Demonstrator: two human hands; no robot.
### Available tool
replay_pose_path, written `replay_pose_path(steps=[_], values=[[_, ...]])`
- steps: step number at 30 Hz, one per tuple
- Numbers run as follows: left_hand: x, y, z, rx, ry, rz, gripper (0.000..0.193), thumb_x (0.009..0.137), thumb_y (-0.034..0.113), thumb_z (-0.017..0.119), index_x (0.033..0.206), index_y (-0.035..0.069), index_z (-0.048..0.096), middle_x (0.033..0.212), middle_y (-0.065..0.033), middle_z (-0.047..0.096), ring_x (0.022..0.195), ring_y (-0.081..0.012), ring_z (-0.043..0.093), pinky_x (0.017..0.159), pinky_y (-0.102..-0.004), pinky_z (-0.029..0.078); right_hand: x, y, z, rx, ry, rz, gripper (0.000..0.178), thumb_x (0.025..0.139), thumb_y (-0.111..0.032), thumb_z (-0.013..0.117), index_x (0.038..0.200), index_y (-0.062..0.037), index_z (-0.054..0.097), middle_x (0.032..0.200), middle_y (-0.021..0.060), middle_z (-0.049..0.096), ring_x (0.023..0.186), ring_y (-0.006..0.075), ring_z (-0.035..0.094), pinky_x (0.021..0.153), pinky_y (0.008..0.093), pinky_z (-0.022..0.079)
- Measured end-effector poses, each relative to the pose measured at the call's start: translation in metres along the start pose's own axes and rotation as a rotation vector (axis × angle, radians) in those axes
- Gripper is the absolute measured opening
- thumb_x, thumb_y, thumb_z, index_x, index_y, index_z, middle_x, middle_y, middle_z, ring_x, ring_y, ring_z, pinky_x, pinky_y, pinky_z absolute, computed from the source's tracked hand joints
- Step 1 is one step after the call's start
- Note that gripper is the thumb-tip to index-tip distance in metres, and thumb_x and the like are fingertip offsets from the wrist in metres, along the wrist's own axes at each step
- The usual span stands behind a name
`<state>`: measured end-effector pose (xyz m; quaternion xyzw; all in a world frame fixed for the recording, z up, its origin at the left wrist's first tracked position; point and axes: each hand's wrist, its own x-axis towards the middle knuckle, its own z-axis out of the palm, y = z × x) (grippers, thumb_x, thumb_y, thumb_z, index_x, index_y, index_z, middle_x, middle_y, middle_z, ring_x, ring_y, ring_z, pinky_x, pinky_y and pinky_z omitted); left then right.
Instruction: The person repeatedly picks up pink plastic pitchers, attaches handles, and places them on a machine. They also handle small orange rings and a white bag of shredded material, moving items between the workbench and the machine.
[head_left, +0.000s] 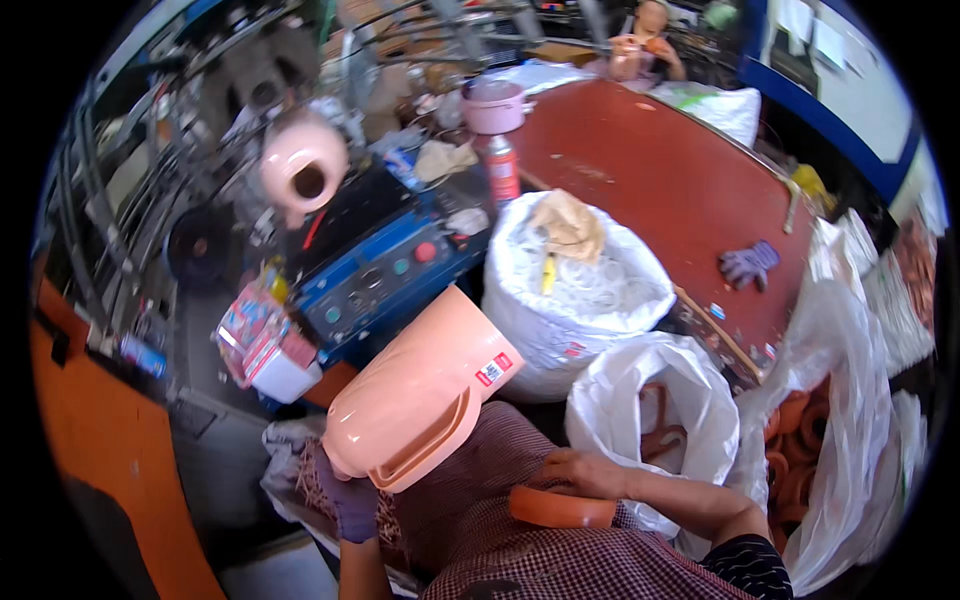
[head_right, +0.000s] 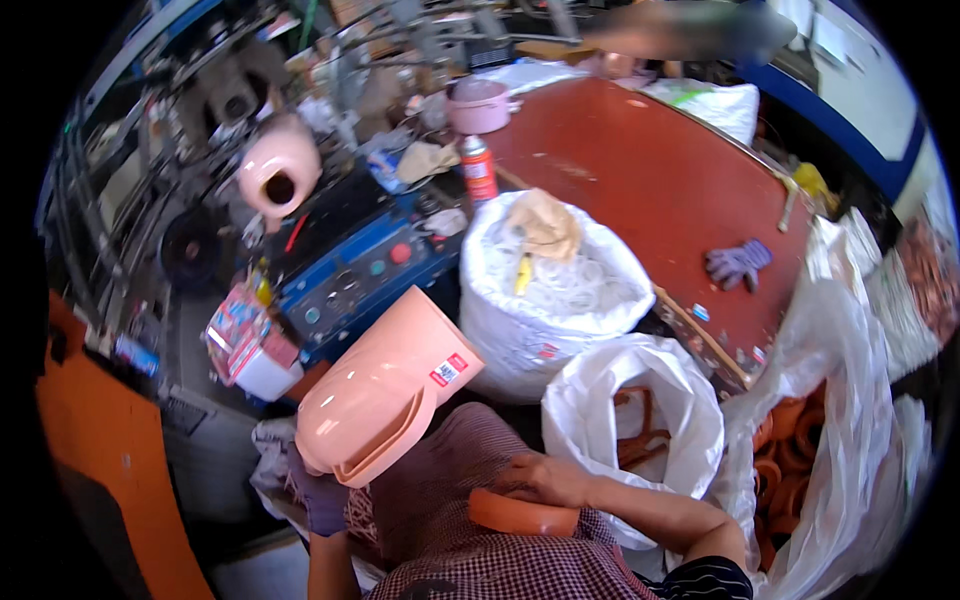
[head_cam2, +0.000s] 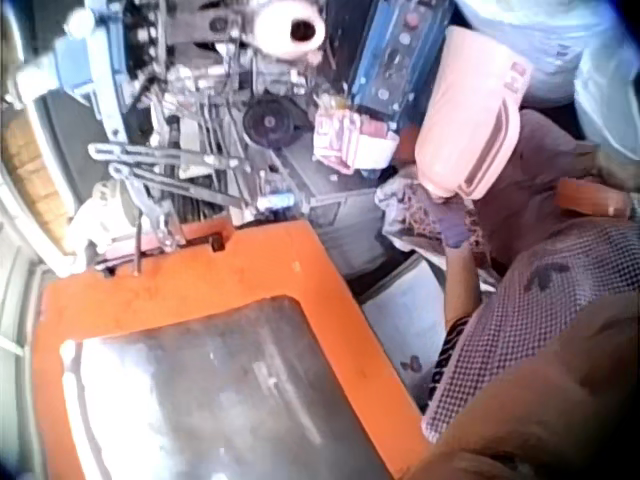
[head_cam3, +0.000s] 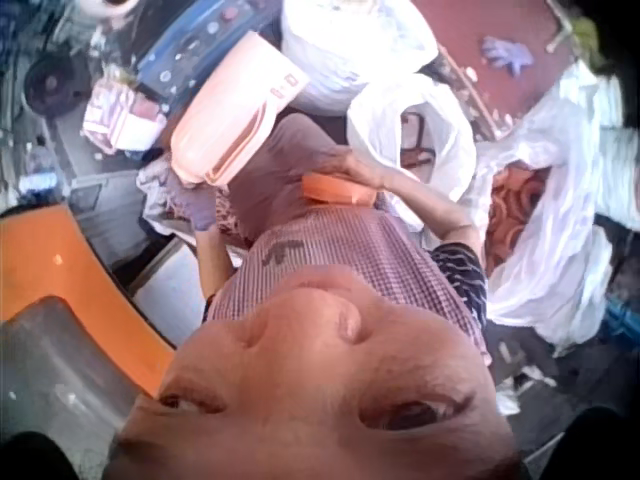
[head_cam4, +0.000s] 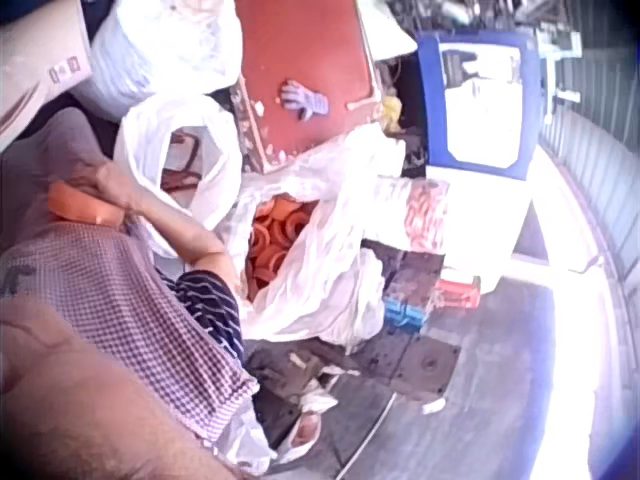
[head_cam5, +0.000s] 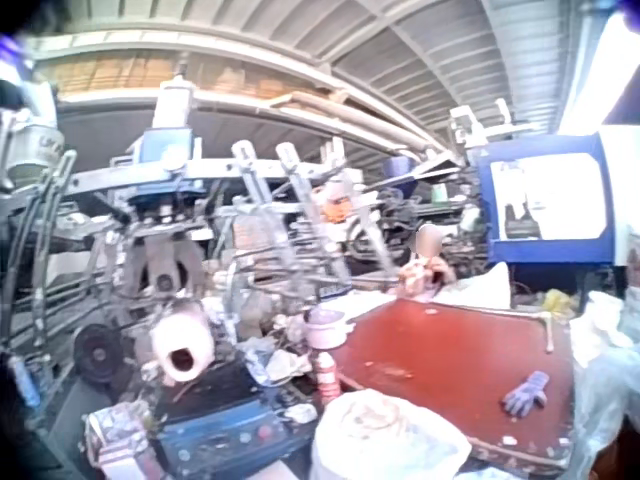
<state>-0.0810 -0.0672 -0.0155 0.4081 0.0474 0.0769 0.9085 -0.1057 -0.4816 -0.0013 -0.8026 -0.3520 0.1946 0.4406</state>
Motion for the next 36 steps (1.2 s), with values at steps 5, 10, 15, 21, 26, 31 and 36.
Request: replay_pose_path(steps=[5, 10, 15, 21, 26, 31, 36], values=[[-0.049, 0.026, -0.02, 0.186, 0.103, 0.154, 0.055, 0.099, 0.047, 0.039, 0.136, 0.006, 0.045, 0.136, -0.0107, 0.052, 0.125, -0.0271, 0.049, 0.107, -0.042, 0.038, -0.024, -0.016, 0.002, 0.544, 0.002, 0.076, 0.049, 0.095, -0.034, 0.059, 0.133, -0.004, 0.054, 0.115, 0.0153, 0.057, 0.102, 0.0295, 0.059, 0.09, 0.0395, 0.046], [-0.089, 0.033, -0.041, 0.171, 0.202, 0.102, 0.044, 0.101, 0.028, 0.038, 0.138, 0.005, 0.042, 0.138, -0.0122, 0.049, 0.125, -0.0258, 0.049, 0.104, -0.041, 0.042, -0.021, -0.029, 0.011, 0.062, 0.034, 0.059, 0.051, 0.093, -0.04, 0.061, 0.126, -0.0023, 0.059, 0.103, 0.013, 0.064, 0.096, 0.0246, 0.062, 0.087, 0.0373, 0.047], [-0.108, 0.017, -0.051, 0.457, 0.177, 0.155, 0.045, 0.102, 0.03, 0.035, 0.14, 0.008, 0.038, 0.138, -0.0112, 0.048, 0.125, -0.0257, 0.048, 0.105, -0.0412, 0.04, 0.067, -0.01, -0.026, 0.327, 0.385, 0.662, 0.044, 0.092, -0.039, 0.061, 0.114, -0.001, 0.064, 0.093, 0.0103, 0.066, 0.093, 0.0188, 0.061, 0.084, 0.0345, 0.048], [-0.113, -0.001, -0.05, 0.331, 0.174, 0.011, 0.042, 0.104, 0.032, 0.032, 0.137, 0.008, 0.04, 0.136, -0.01, 0.05, 0.122, -0.0252, 0.051, 0.103, -0.0402, 0.042, 0.145, -0.055, -0.074, -0.166, 0.603, -0.224, 0.051, 0.084, -0.028, 0.068, 0.12, 0.0058, 0.059, 0.088, 0.0146, 0.053, 0.081, 0.0263, 0.055, 0.076, 0.0329, 0.045], [-0.115, -0.01, -0.041, 0.236, 0.226, 0.006, 0.041, 0.104, 0.033, 0.032, 0.135, 0.009, 0.043, 0.133, -0.0096, 0.053, 0.12, -0.0245, 0.052, 0.104, -0.0385, 0.04, 0.128, -0.086, -0.07, -0.13, 0.601, -0.417, 0.053, 0.082, -0.03, 0.07, 0.12, 0.0052, 0.059, 0.089, 0.0143, 0.053, 0.081, 0.0274, 0.055, 0.074, 0.0347, 0.045], [-0.095, 0.006, -0.011, 0.218, 0.234, 0.053, 0.048, 0.101, 0.036, 0.038, 0.138, 0.005, 0.04, 0.134, -0.011, 0.051, 0.123, -0.0258, 0.049, 0.106, -0.0414, 0.038, 0.1, -0.075, -0.074, -0.074, 0.706, -0.271, 0.048, 0.087, -0.031, 0.065, 0.118, 0.0048, 0.06, 0.091, 0.0141, 0.056, 0.082, 0.0255, 0.056, 0.075, 0.0355, 0.046], [-0.062, 0.046, 0.033, 0.217, 0.25, 0.238, 0.061, 0.098, 0.044, 0.041, 0.143, 0.003, 0.036, 0.141, -0.0144, 0.044, 0.128, -0.0276, 0.045, 0.105, -0.04, 0.039, 0.109, -0.021, -0.093, 0.635, 0.654, 0.23, 0.048, 0.098, -0.039, 0.052, 0.12, 0.0025, 0.06, 0.106, 0.0116, 0.061, 0.087, 0.0229, 0.058, 0.076, 0.0355, 0.048]])
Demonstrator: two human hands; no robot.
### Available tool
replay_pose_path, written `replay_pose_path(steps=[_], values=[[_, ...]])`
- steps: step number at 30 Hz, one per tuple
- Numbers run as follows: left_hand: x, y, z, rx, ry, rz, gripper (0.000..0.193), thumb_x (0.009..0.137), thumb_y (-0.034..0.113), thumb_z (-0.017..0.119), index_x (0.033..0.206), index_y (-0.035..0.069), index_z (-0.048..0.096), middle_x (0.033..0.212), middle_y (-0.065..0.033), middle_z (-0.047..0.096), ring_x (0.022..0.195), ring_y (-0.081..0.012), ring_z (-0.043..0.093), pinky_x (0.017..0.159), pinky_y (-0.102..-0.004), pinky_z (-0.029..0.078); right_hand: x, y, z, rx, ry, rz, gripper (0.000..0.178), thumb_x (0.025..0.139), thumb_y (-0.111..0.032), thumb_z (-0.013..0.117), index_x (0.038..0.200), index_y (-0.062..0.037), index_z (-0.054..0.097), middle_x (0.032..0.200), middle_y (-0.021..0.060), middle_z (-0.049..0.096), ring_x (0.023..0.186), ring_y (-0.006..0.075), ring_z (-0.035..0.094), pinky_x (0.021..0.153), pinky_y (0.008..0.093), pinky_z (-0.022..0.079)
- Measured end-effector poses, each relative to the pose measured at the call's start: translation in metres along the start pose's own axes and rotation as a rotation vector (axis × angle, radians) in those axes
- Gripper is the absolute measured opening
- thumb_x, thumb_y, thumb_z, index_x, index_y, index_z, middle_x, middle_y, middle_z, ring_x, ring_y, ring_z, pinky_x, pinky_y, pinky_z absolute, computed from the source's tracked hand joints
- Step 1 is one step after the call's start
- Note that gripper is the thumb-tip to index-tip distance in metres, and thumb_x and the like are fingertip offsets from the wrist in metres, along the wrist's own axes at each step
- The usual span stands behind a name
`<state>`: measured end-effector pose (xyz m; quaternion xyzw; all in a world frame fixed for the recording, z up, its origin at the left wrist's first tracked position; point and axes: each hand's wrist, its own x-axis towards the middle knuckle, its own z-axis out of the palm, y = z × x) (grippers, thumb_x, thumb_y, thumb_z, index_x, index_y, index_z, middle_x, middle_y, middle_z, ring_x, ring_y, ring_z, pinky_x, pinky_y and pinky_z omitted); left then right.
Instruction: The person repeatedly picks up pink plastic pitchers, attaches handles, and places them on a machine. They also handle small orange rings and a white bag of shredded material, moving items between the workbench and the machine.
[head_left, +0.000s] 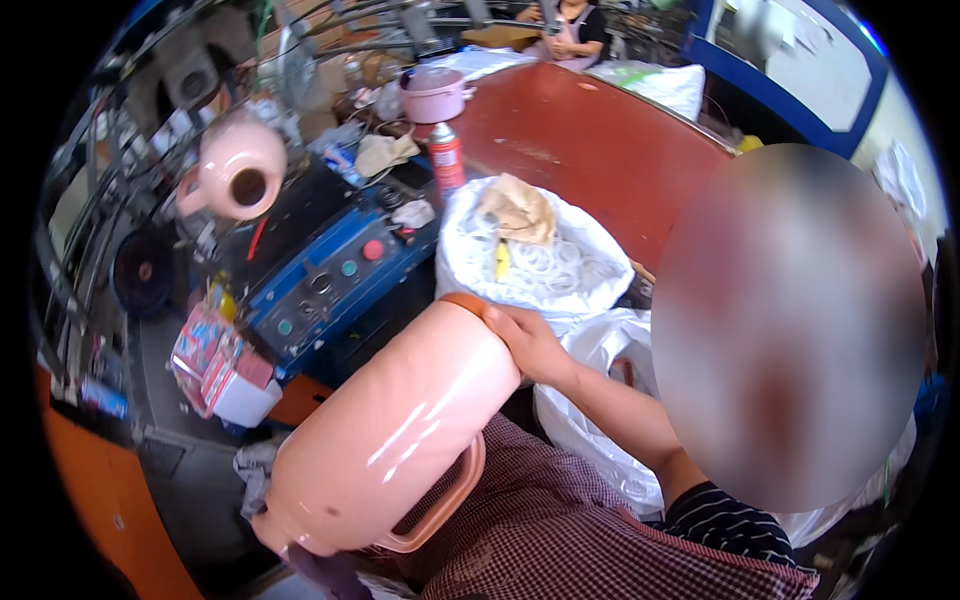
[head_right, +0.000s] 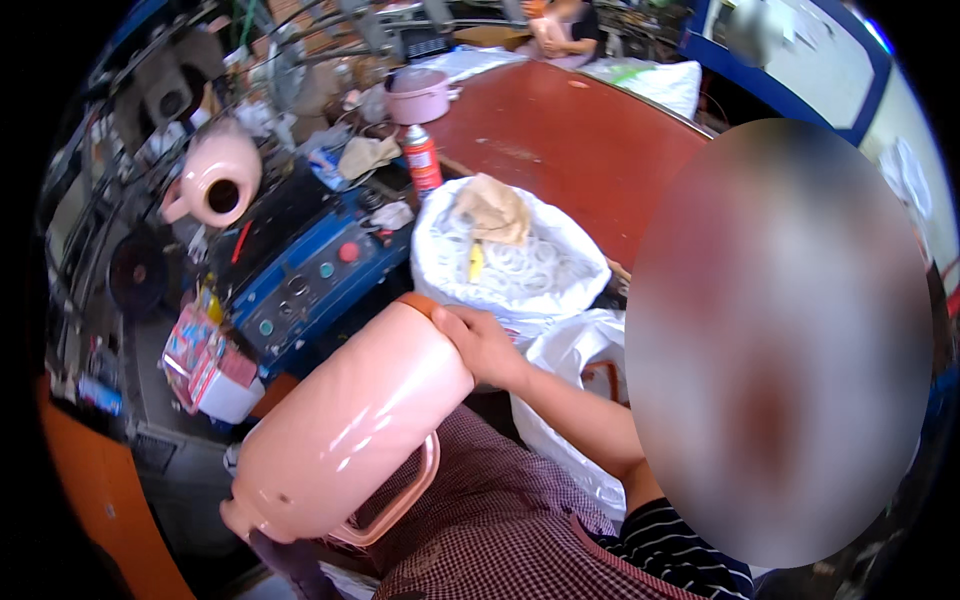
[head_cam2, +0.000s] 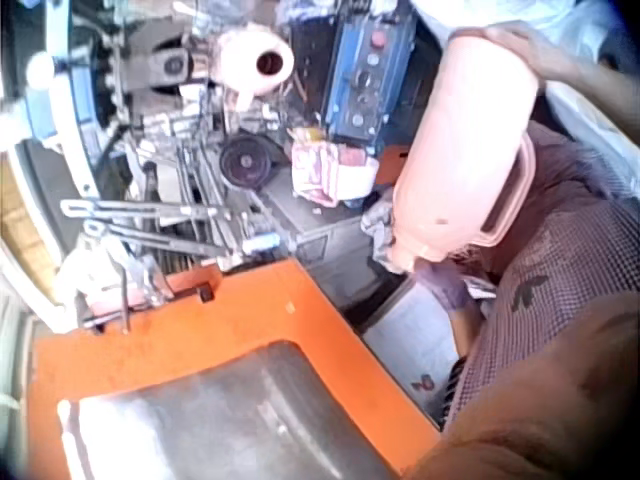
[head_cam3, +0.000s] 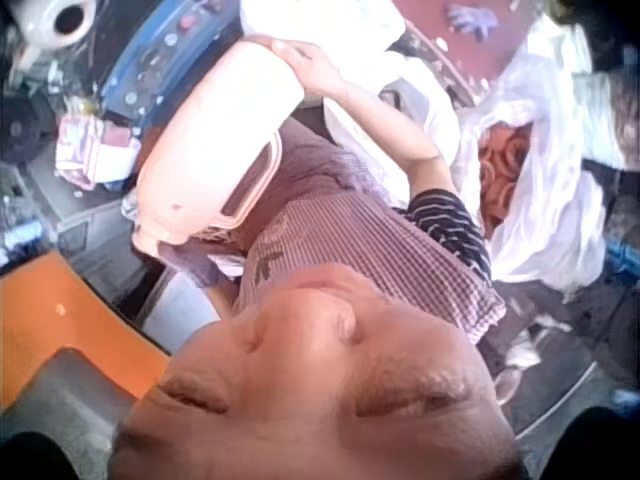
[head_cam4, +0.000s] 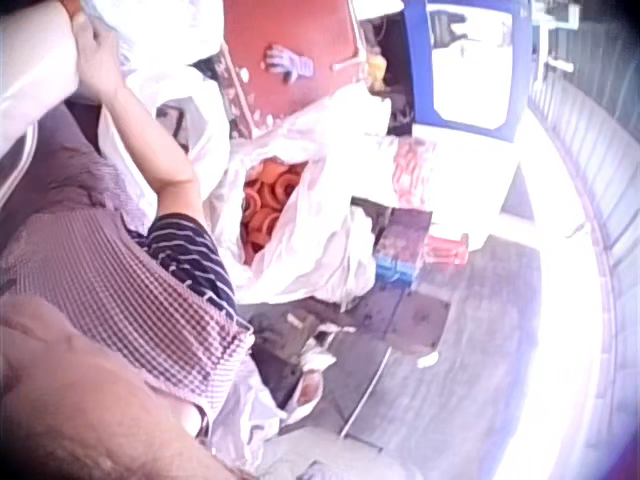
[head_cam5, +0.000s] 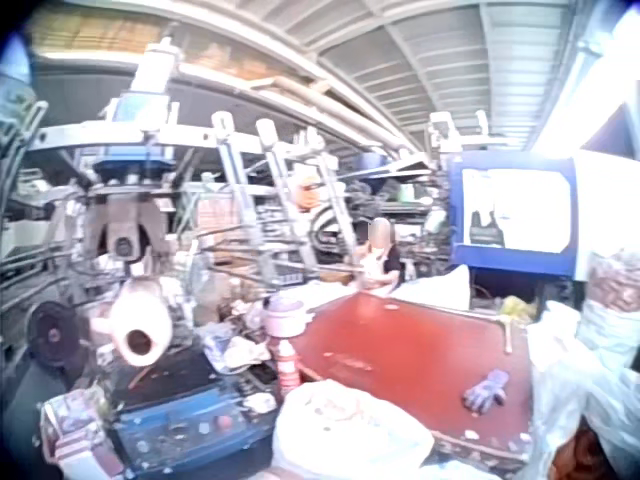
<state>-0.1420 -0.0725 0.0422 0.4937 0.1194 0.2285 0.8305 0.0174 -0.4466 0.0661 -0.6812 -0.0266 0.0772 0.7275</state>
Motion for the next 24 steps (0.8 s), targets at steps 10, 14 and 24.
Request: replay_pose_path(steps=[10, 14, 24], values=[[0.012, 0.065, 0.138, 0.649, -0.553, 0.499, 0.064, 0.096, 0.045, 0.041, 0.145, 0.004, 0.034, 0.142, -0.0161, 0.043, 0.128, -0.0286, 0.046, 0.103, -0.0398, 0.041, -0.059, 0.139, -0.025, -0.149, 0.028, 0.102, 0.035, 0.094, -0.031, 0.055, 0.1, 0.0018, 0.068, 0.084, 0.0155, 0.069, 0.069, 0.021, 0.066, 0.07, 0.0346, 0.053], [0.03, 0.042, 0.151, 0.857, -0.406, 0.353, 0.063, 0.095, 0.041, 0.043, 0.147, 0.005, 0.034, 0.143, -0.0174, 0.042, 0.127, -0.0298, 0.047, 0.102, -0.0402, 0.042, -0.144, 0.128, -0.122, -0.248, 0.262, 0.171, 0.025, 0.094, -0.02, 0.056, 0.102, 0.0005, 0.067, 0.08, 0.0091, 0.068, 0.069, 0.014, 0.064, 0.065, 0.0296, 0.053], [0.023, 0.02, 0.16, 0.808, -0.497, 0.173, 0.106, 0.067, 0.047, 0.075, 0.149, 0.001, 0.026, 0.135, -0.0216, 0.047, 0.124, -0.0316, 0.047, 0.103, -0.0422, 0.04, -0.07, 0.309, -0.213, -0.028, 0.815, 0.771, 0.043, 0.092, -0.032, 0.058, 0.115, 0.0047, 0.056, 0.093, 0.0191, 0.065, 0.07, 0.0308, 0.066, 0.054, 0.0424, 0.055]])
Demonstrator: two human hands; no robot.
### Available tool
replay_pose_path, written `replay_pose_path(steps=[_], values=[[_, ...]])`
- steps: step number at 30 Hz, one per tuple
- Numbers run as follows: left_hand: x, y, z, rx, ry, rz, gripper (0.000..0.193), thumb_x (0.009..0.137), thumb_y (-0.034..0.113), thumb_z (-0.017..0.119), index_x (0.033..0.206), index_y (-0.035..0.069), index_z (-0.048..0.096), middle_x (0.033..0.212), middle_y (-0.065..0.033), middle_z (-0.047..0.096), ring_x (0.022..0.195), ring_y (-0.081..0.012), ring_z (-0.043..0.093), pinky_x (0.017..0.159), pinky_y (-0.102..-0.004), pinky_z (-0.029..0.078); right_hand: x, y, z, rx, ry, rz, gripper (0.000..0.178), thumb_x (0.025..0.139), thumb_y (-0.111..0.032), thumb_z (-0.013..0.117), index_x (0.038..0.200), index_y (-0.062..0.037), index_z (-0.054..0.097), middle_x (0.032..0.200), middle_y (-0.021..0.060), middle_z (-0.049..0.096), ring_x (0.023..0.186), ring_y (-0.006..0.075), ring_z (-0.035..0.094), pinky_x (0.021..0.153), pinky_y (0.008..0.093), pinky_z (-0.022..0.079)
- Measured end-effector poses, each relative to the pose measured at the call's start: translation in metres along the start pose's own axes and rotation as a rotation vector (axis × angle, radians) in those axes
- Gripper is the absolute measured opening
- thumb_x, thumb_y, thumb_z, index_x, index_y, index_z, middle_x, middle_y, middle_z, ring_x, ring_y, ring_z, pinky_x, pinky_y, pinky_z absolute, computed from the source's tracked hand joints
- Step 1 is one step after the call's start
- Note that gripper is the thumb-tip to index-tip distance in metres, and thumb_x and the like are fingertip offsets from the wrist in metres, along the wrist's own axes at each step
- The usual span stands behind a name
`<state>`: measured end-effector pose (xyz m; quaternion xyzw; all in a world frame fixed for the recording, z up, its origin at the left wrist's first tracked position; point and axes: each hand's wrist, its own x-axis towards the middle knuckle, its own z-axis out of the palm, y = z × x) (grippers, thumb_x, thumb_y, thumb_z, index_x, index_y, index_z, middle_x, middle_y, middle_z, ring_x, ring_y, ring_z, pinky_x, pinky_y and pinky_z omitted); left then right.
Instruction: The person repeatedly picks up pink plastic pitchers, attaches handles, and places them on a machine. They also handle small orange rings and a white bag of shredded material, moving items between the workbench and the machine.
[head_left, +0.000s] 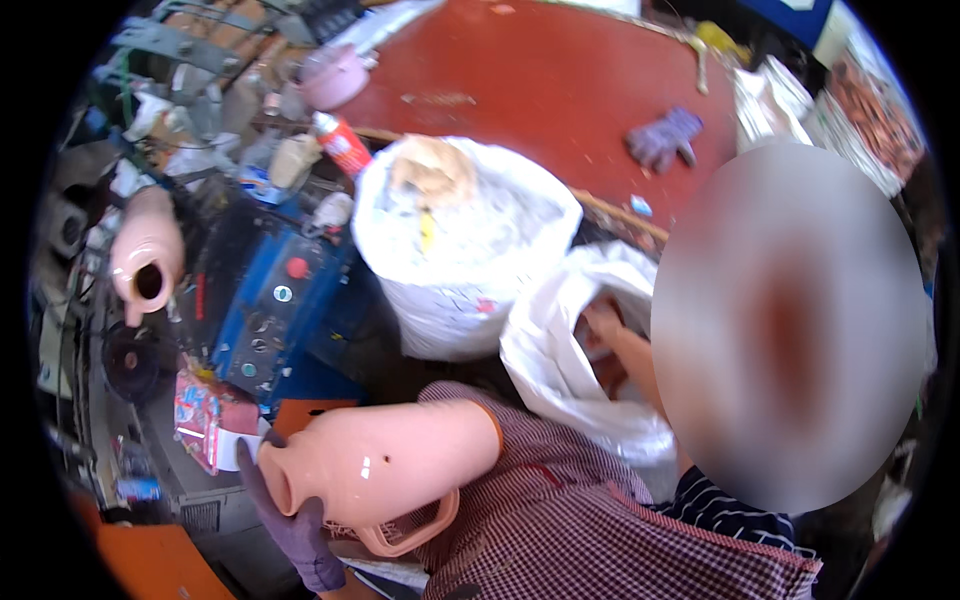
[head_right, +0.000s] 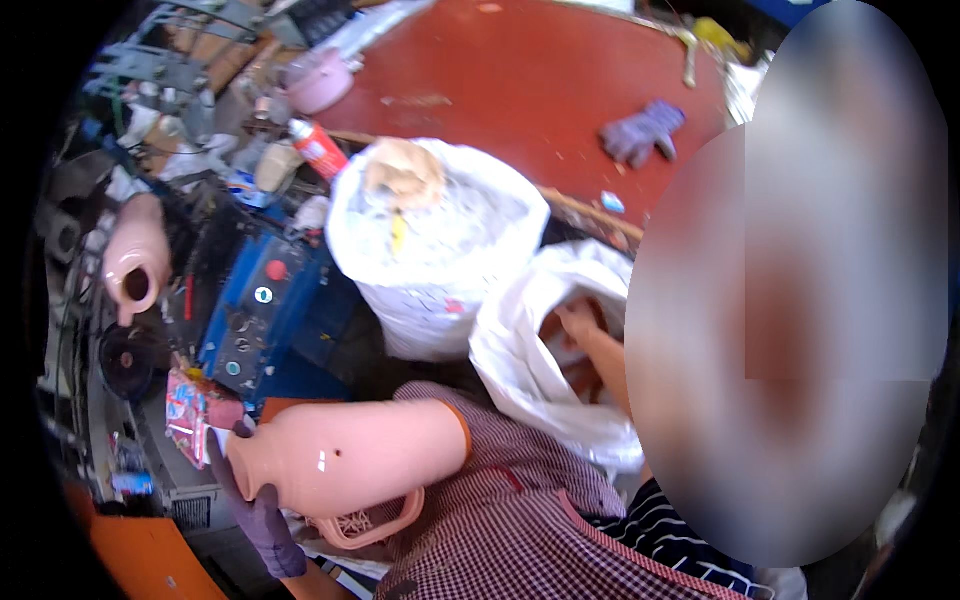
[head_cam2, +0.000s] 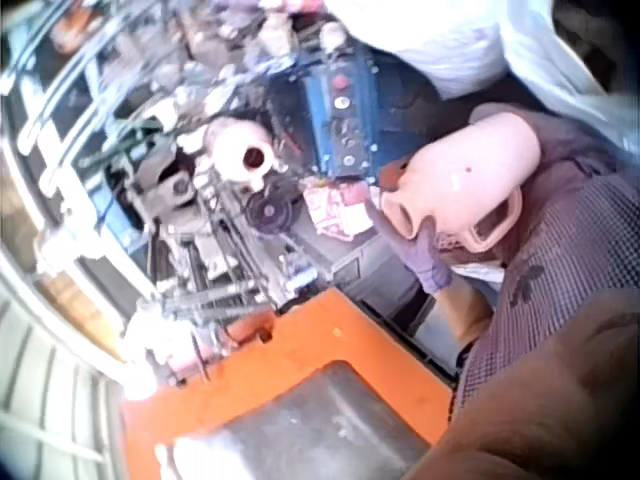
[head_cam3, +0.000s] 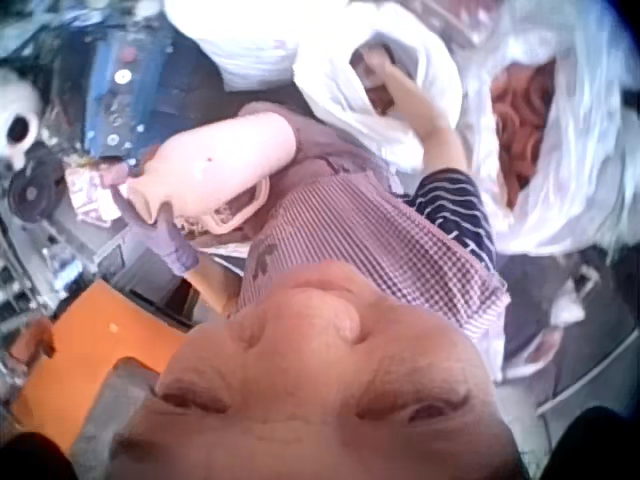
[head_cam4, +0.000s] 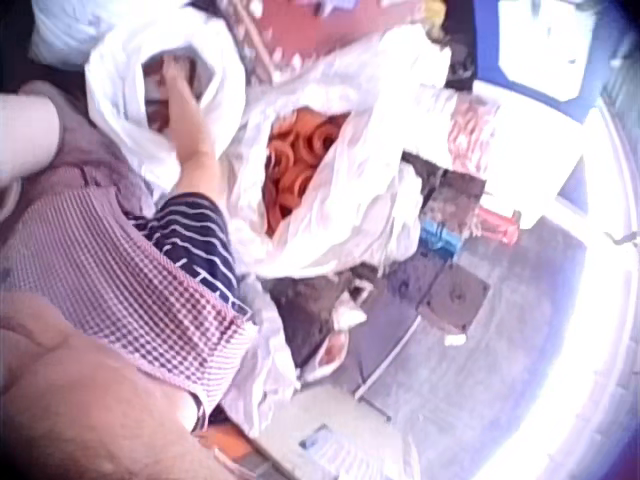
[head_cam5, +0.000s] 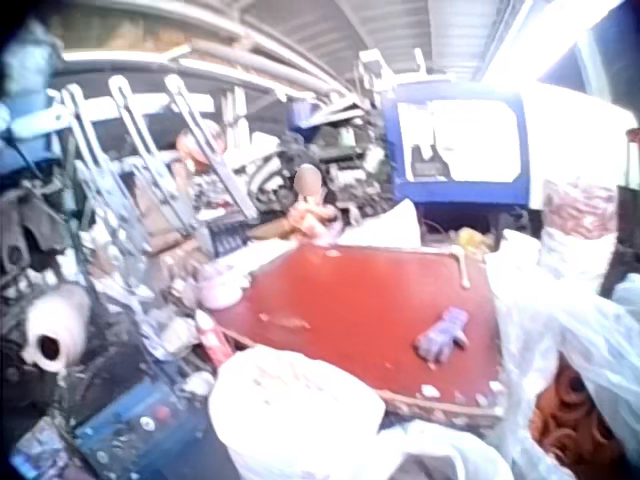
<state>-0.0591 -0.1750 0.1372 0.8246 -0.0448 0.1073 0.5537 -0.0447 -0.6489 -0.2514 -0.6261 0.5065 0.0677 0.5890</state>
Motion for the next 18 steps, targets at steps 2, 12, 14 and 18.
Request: replay_pose_path(steps=[2, 12, 14, 18], values=[[0.003, 0.002, 0.002, 0.035, -0.001, 0.001, 0.108, 0.065, 0.05, 0.076, 0.148, -0.001, 0.027, 0.13, -0.0197, 0.05, 0.12, -0.0297, 0.049, 0.102, -0.041, 0.039, 0.041, 0.017, 0.035, 0.107, 0.12, -0.125, 0.044, 0.09, -0.033, 0.061, 0.117, 0.0012, 0.055, 0.084, 0.0156, 0.062, 0.067, 0.0278, 0.063, 0.055, 0.0425, 0.053], [-0.009, -0.005, -0.024, -0.09, 0.238, 0.092, 0.105, 0.076, 0.061, 0.062, 0.15, 0.001, 0.019, 0.138, -0.0211, 0.042, 0.118, -0.0318, 0.051, 0.098, -0.0444, 0.043, -0.166, -0.03, -0.079, -0.058, -0.184, -0.667, 0.022, 0.094, -0.018, 0.051, 0.1, 0.0023, 0.055, 0.079, 0.0154, 0.061, 0.073, 0.0245, 0.061, 0.066, 0.0381, 0.048], [-0.016, -0.007, -0.036, -0.034, 0.264, 0.095, 0.103, 0.078, 0.059, 0.063, 0.15, 0.0, 0.019, 0.138, -0.0212, 0.044, 0.116, -0.0312, 0.054, 0.097, -0.0439, 0.044, -0.23, -0.061, -0.089, -0.345, -0.066, -0.767, 0.022, 0.093, -0.018, 0.053, 0.101, 0.0019, 0.053, 0.079, 0.0184, 0.06, 0.07, 0.0286, 0.061, 0.064, 0.0391, 0.047], [-0.041, -0.017, -0.04, -0.038, 0.194, 0.071, 0.11, 0.068, 0.049, 0.073, 0.149, -0.003, 0.02, 0.135, -0.0195, 0.045, 0.117, -0.0301, 0.052, 0.099, -0.0426, 0.042, -0.302, -0.123, -0.039, -0.534, -0.113, -0.915, 0.024, 0.091, -0.018, 0.058, 0.105, 0.0005, 0.053, 0.08, 0.0229, 0.059, 0.07, 0.0359, 0.059, 0.061, 0.0413, 0.046]])
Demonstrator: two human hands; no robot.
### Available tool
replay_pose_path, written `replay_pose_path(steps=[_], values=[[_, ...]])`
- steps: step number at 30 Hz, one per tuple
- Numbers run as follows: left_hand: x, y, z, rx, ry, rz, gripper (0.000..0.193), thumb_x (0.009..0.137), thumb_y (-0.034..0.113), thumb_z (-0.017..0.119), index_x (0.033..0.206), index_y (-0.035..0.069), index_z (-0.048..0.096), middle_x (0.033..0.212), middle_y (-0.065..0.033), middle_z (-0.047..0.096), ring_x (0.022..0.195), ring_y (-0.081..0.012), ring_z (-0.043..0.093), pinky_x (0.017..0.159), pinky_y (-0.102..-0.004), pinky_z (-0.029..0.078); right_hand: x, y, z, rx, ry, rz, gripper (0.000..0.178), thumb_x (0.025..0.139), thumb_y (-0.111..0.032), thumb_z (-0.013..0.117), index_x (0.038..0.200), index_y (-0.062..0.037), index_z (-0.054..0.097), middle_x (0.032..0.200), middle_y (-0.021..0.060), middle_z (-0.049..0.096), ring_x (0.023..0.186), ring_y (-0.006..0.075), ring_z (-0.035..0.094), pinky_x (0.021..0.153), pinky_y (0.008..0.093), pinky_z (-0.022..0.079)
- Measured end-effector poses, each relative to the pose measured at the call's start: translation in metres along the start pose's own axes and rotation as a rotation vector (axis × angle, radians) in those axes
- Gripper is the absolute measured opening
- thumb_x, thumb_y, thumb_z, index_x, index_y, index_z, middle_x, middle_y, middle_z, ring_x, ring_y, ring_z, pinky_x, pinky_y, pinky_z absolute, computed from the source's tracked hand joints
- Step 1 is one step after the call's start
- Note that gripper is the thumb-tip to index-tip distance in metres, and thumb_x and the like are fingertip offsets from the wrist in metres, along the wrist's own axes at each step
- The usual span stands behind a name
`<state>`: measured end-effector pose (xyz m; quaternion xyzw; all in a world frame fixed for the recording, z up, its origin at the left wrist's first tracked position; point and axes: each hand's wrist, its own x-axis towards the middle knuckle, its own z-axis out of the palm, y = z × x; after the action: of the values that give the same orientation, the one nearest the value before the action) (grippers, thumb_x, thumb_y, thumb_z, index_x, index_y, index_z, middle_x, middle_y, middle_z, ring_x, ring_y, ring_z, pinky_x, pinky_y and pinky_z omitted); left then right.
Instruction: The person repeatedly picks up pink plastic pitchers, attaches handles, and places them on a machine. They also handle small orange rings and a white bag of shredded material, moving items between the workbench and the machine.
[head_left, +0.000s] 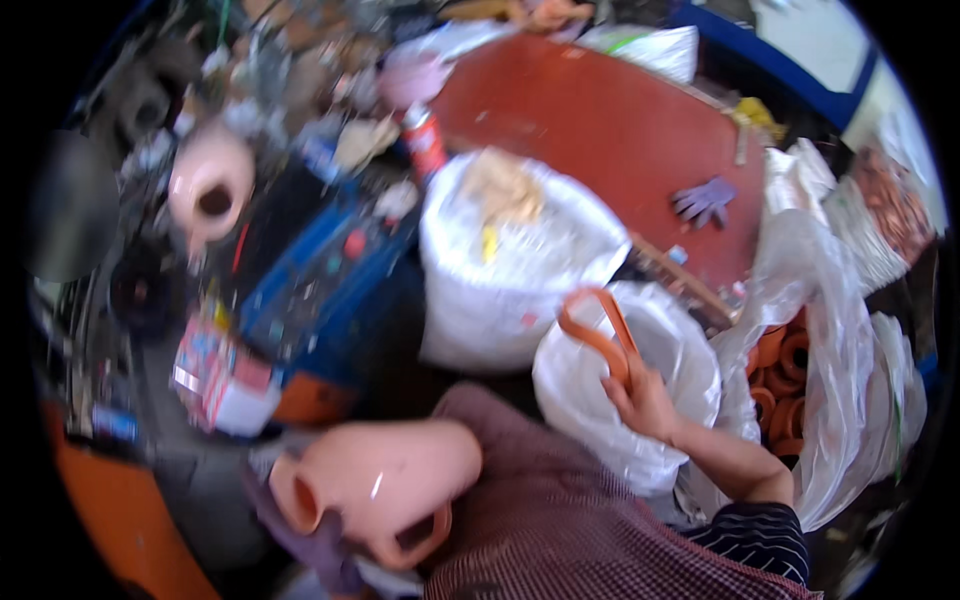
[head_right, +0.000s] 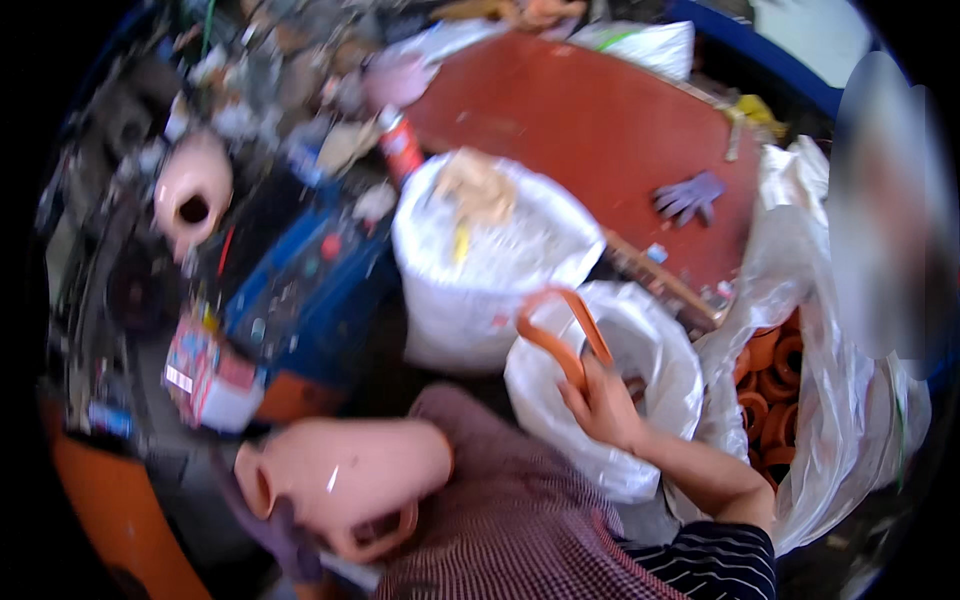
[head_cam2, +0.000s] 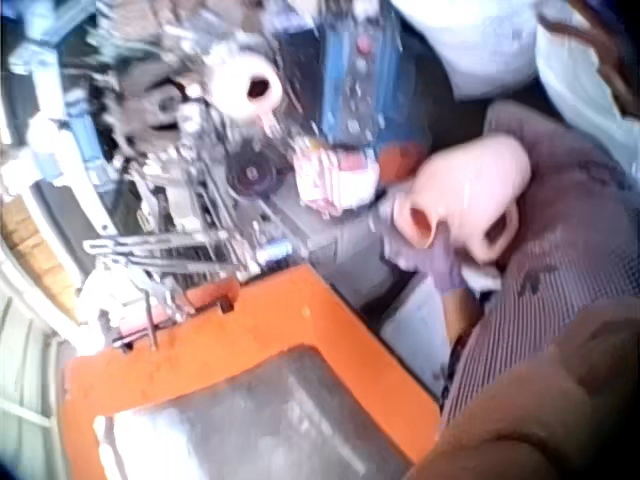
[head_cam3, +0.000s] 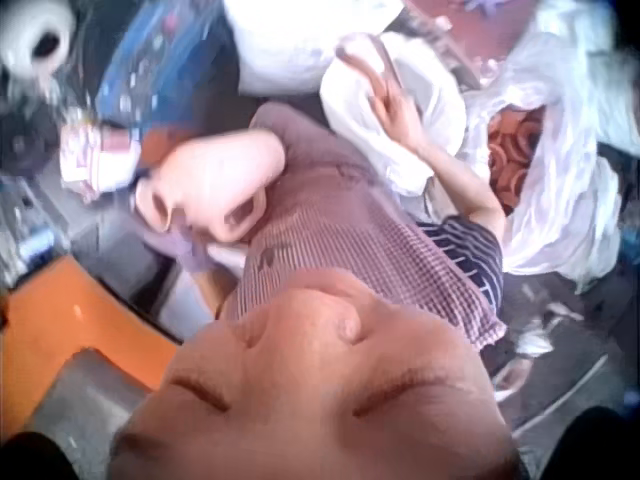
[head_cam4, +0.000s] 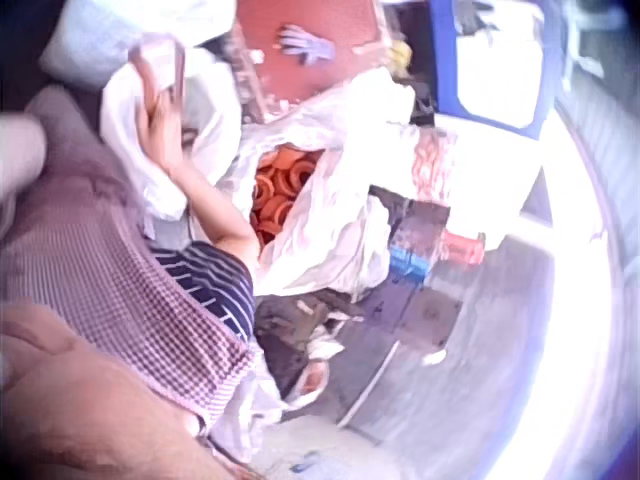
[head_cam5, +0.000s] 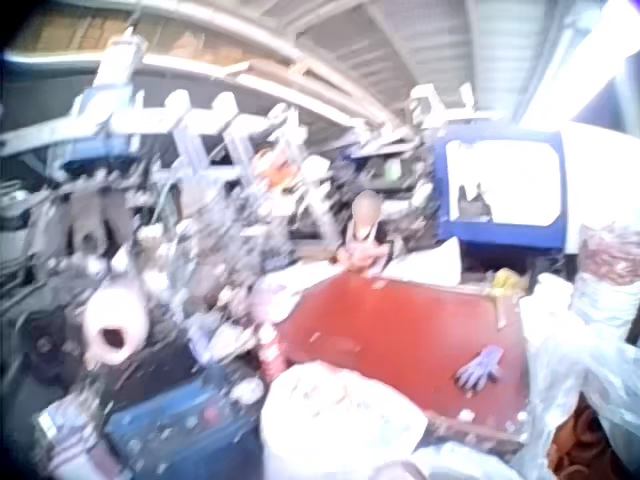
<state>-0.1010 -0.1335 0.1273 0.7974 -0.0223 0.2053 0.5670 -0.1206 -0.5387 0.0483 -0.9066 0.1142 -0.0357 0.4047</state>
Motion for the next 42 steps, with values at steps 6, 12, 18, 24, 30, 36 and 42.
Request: replay_pose_path(steps=[6, 12, 18, 24, 30, 36, 42], values=[[-0.033, -0.001, 0.001, 0.065, 0.035, 0.04, 0.117, 0.054, 0.025, 0.085, 0.147, -0.005, 0.02, 0.127, -0.02, 0.053, 0.116, -0.0311, 0.054, 0.1, -0.0431, 0.044, 0.059, -0.136, 0.098, 1.157, -0.269, -0.066, 0.029, 0.095, -0.024, 0.057, 0.074, -0.005, 0.05, 0.056, 0.0017, 0.049, 0.043, 0.0109, 0.043, 0.043, 0.0267, 0.035], [-0.041, 0.015, -0.001, 0.195, 0.075, 0.078, 0.114, 0.06, 0.034, 0.081, 0.147, -0.006, 0.019, 0.123, -0.0197, 0.055, 0.112, -0.0291, 0.057, 0.098, -0.04, 0.044, 0.035, -0.18, 0.155, 1.621, -0.61, 0.379, 0.014, 0.087, -0.006, 0.054, 0.074, -0.0021, 0.052, 0.067, 0.0076, 0.054, 0.041, 0.0115, 0.042, 0.04, 0.0265, 0.034], [-0.047, 0.012, 0.004, 0.251, 0.03, 0.043, 0.108, 0.059, 0.02, 0.074, 0.147, -0.006, 0.017, 0.124, -0.0204, 0.056, 0.116, -0.0305, 0.054, 0.099, -0.0407, 0.043, 0.031, -0.166, 0.153, 1.701, -0.738, 0.487, 0.017, 0.086, -0.009, 0.051, 0.071, -0.002, 0.052, 0.051, 0.0062, 0.045, 0.041, 0.0133, 0.04, 0.04, 0.0264, 0.033], [-0.045, 0.01, 0.005, 0.249, 0.024, 0.057, 0.11, 0.052, 0.017, 0.083, 0.141, -0.008, 0.024, 0.122, -0.0196, 0.053, 0.108, -0.0317, 0.057, 0.094, -0.0428, 0.046, 0.028, -0.163, 0.15, 1.512, -0.613, 0.308, 0.018, 0.087, -0.01, 0.05, 0.07, -0.0056, 0.048, 0.064, 0.0063, 0.048, 0.042, 0.0088, 0.034, 0.04, 0.0238, 0.031], [-0.044, 0.02, 0.017, 0.25, -0.104, 0.159, 0.106, 0.055, 0.016, 0.088, 0.139, -0.008, 0.028, 0.123, -0.02, 0.053, 0.11, -0.0309, 0.058, 0.092, -0.0401, 0.05, 0.042, -0.169, 0.163, 1.225, -0.688, 0.257, 0.011, 0.088, -0.01, 0.055, 0.085, 0.0008, 0.055, 0.086, 0.0153, 0.061, 0.064, 0.0137, 0.055, 0.059, 0.026, 0.048], [-0.034, 0.033, 0.033, -0.061, -0.257, 0.103, 0.103, 0.049, 0.026, 0.094, 0.132, -0.003, 0.039, 0.123, -0.0193, 0.048, 0.113, -0.0311, 0.053, 0.1, -0.043, 0.042, 0.07, -0.145, 0.156, 1.447, -0.908, 0.371, 0.038, 0.084, -0.007, 0.057, 0.114, 0.0159, 0.054, 0.114, 0.0296, 0.061, 0.108, 0.034, 0.062, 0.096, 0.0424, 0.051], [0.003, -0.025, 0.039, -0.566, -0.205, -0.551, 0.05, 0.085, 0.018, 0.064, 0.128, -0.005, 0.05, 0.118, -0.0091, 0.058, 0.107, -0.0164, 0.056, 0.095, -0.0292, 0.043, 0.073, -0.095, 0.141, 1.472, -0.837, 0.328, 0.014, 0.086, -0.012, 0.054, 0.076, -0.0027, 0.049, 0.113, 0.0251, 0.062, 0.108, 0.0308, 0.063, 0.097, 0.0421, 0.05]])
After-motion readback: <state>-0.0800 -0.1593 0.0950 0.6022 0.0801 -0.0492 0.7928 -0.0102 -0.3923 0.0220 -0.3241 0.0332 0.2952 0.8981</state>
